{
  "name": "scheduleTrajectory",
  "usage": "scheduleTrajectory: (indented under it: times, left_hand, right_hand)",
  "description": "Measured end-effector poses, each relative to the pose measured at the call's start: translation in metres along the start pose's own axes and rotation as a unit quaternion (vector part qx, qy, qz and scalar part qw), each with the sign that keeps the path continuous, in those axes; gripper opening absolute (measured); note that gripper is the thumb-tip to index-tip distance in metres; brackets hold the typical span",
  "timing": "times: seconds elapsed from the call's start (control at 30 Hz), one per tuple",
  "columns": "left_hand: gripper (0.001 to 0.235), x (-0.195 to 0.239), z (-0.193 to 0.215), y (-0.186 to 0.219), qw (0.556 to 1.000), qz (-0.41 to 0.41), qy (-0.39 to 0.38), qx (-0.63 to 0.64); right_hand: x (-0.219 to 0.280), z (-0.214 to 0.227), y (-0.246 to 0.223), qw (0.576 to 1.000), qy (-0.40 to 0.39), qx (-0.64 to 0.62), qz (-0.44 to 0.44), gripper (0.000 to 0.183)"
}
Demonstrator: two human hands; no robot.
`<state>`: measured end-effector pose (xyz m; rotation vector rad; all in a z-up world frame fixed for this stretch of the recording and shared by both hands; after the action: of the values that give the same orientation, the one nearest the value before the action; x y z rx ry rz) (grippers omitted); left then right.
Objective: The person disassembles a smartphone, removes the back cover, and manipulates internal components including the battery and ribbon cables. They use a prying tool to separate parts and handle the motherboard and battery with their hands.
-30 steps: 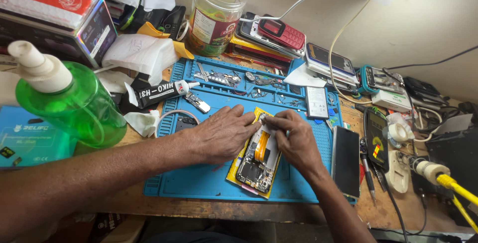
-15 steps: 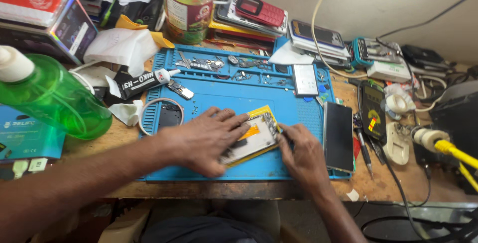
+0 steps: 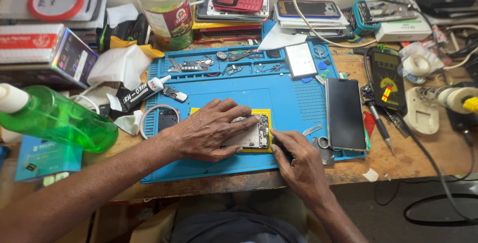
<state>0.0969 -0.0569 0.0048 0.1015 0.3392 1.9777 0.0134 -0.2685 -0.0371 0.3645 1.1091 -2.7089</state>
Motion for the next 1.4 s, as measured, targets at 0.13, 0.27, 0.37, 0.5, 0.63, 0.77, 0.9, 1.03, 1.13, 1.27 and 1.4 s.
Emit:
scheduleTrajectory:
  times: [0.13, 0.27, 0.37, 0.5, 0.63, 0.77, 0.9, 1.03, 1.13, 1.27, 1.4]
  left_hand:
    - [0.071, -0.001, -0.006, -0.004, 1.000, 0.009, -0.002, 0.005]
    - [0.074, -0.002, -0.009, -0.007, 1.000, 0.013, -0.008, 0.009]
    - [0.076, -0.004, -0.012, -0.009, 1.000, 0.016, -0.020, 0.002]
    - [0.076, -0.006, -0.013, -0.011, 0.999, 0.021, -0.038, -0.009]
    - [0.077, -0.008, -0.011, -0.008, 0.999, 0.018, -0.041, -0.021]
    - [0.076, -0.009, -0.007, -0.005, 0.998, 0.010, -0.049, -0.028]
    - [0.077, -0.012, -0.006, -0.004, 0.998, 0.001, -0.053, -0.036]
    - [0.077, -0.013, -0.005, -0.004, 0.998, 0.001, -0.055, -0.031]
    - [0.078, -0.013, -0.006, -0.004, 0.998, 0.009, -0.060, -0.025]
    - [0.081, -0.013, -0.005, -0.003, 0.998, 0.005, -0.056, -0.032]
    - [0.079, -0.013, -0.006, -0.003, 0.998, 0.002, -0.049, -0.029]
  right_hand:
    - [0.000, -0.001, 0.002, 1.000, 0.004, 0.008, 0.000, 0.036]
    - [0.000, 0.001, 0.003, 1.000, 0.004, -0.010, 0.006, 0.036]
    - [-0.001, 0.003, 0.003, 1.000, 0.002, -0.014, 0.015, 0.035]
    - [-0.001, 0.003, 0.004, 1.000, -0.004, -0.023, 0.012, 0.035]
    - [-0.002, 0.004, 0.005, 1.000, -0.015, -0.019, 0.005, 0.036]
    - [-0.001, 0.006, 0.004, 0.999, -0.016, -0.029, 0.005, 0.037]
    - [-0.001, 0.005, 0.005, 0.999, -0.020, -0.030, 0.004, 0.037]
    - [-0.001, 0.004, 0.007, 0.999, -0.026, -0.027, -0.001, 0.038]
    - [0.000, 0.004, 0.008, 0.999, -0.024, -0.028, 0.000, 0.038]
    - [-0.001, 0.004, 0.007, 0.999, -0.029, -0.027, -0.002, 0.039]
    - [-0.001, 0.005, 0.007, 0.999, -0.029, -0.029, -0.001, 0.040]
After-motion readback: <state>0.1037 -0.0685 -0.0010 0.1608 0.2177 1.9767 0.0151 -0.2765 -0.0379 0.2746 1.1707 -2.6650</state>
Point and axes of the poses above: each hand's wrist, its own x-axis away from the middle knuckle, its own z-axis out of the back of the hand, y = z × x, the point moved 3 cm from there along -x, towards the middle knuckle, and after that the axes turned 5 degrees about x, right-handed, at the moved point
